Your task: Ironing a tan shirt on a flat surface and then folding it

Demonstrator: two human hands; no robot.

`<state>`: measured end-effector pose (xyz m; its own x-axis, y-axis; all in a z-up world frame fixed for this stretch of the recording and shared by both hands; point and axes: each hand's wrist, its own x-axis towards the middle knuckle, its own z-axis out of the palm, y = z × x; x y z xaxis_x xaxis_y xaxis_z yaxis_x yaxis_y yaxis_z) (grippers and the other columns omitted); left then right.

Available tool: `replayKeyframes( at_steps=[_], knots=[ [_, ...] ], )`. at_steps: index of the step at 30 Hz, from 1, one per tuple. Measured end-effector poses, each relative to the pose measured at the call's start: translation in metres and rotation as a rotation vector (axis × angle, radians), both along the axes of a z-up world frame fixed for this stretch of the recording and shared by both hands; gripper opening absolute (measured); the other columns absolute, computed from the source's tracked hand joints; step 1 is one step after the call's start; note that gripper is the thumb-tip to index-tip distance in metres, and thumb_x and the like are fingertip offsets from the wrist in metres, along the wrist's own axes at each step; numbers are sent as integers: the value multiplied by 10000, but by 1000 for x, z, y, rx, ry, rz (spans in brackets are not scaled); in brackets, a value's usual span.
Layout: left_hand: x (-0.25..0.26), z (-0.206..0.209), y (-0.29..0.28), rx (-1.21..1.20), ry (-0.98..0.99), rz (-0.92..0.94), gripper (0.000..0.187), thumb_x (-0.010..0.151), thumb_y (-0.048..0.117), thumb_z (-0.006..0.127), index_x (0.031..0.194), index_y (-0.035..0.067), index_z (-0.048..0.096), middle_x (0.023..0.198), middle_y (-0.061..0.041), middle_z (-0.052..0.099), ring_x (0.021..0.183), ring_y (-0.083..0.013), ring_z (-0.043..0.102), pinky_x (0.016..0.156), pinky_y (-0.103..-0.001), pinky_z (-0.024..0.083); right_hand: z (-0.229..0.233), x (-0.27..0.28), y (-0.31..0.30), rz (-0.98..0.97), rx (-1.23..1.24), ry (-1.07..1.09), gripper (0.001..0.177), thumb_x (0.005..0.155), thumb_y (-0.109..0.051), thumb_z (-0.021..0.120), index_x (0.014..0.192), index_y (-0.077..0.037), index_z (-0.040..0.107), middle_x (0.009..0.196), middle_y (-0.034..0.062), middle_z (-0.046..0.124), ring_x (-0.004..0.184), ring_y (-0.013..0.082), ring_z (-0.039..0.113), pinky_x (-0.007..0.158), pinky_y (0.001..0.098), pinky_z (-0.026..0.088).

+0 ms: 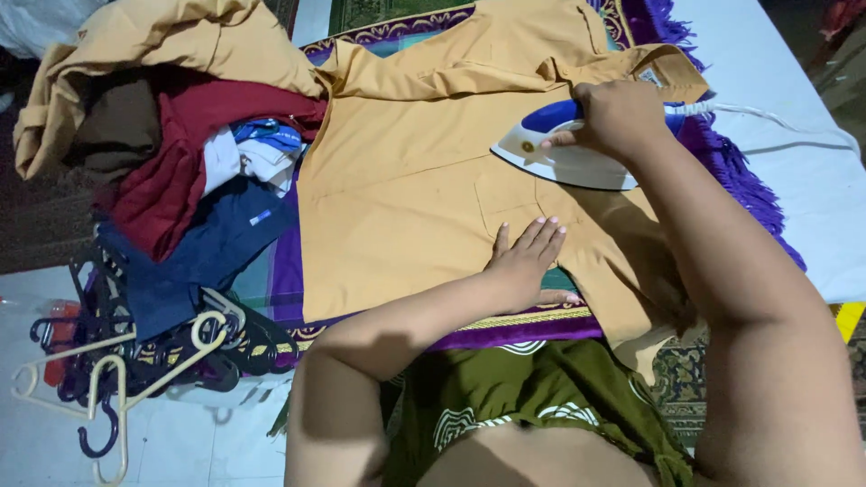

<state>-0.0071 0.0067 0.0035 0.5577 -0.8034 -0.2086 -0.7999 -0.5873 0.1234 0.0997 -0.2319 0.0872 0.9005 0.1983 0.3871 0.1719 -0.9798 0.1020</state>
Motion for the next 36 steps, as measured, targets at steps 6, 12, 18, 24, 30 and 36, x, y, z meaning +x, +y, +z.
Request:
replayKeyframes(
  at_steps=[6, 12, 18, 24, 30, 36],
  knots=[
    [-13, 12, 18, -47, 47, -19, 1137, 867, 824, 463, 1634, 86, 62, 1705, -175, 14, 1572, -361, -22, 1168, -716, 28, 16, -20, 17, 8, -44, 99, 795, 604, -885, 733, 868, -136, 711, 712, 103, 703, 681, 314, 712, 596, 413, 527],
    [-41, 24, 61, -77, -23, -78, 1011, 903, 728, 521, 1635, 158, 122, 1686, -175, 98, 1557, -370, 65, 1152, -718, 92, 6, -17, 16, -37, -60, 27, 832, 622, -929, 699, 864, -133, 705, 727, 84, 700, 690, 302, 711, 586, 413, 520],
    [-44, 39, 173, -436, -76, 201, 538, 866, 427, 729, 1295, 115, 642, 1434, -148, 546, 1357, -334, 495, 1125, -517, 356, 22, -39, 22, 10, -76, 123, 844, 571, -932, 703, 885, -149, 718, 732, 82, 710, 692, 299, 723, 605, 410, 534],
    [-54, 23, 253, -473, -311, 542, 274, 819, 327, 787, 1037, 165, 750, 1078, -2, 721, 1108, -229, 638, 1099, -589, 301, -1, -21, 19, -43, -49, 76, 849, 586, -925, 715, 949, -159, 745, 754, 88, 719, 705, 301, 722, 603, 415, 529],
    [-61, 22, 266, -397, -524, 475, 98, 899, 269, 743, 980, 216, 758, 890, 43, 683, 960, -173, 656, 1164, -607, 275, -4, -21, 23, -67, -67, 21, 823, 680, -921, 707, 966, -149, 745, 762, 84, 718, 726, 296, 721, 599, 417, 526],
    [-58, 42, 271, -459, -337, 497, 140, 870, 318, 746, 917, 189, 770, 849, 25, 693, 933, -190, 669, 1137, -592, 273, 19, -51, 37, -41, -58, 199, 854, 596, -914, 720, 966, -145, 740, 736, 84, 720, 710, 308, 724, 602, 427, 540]
  ],
)
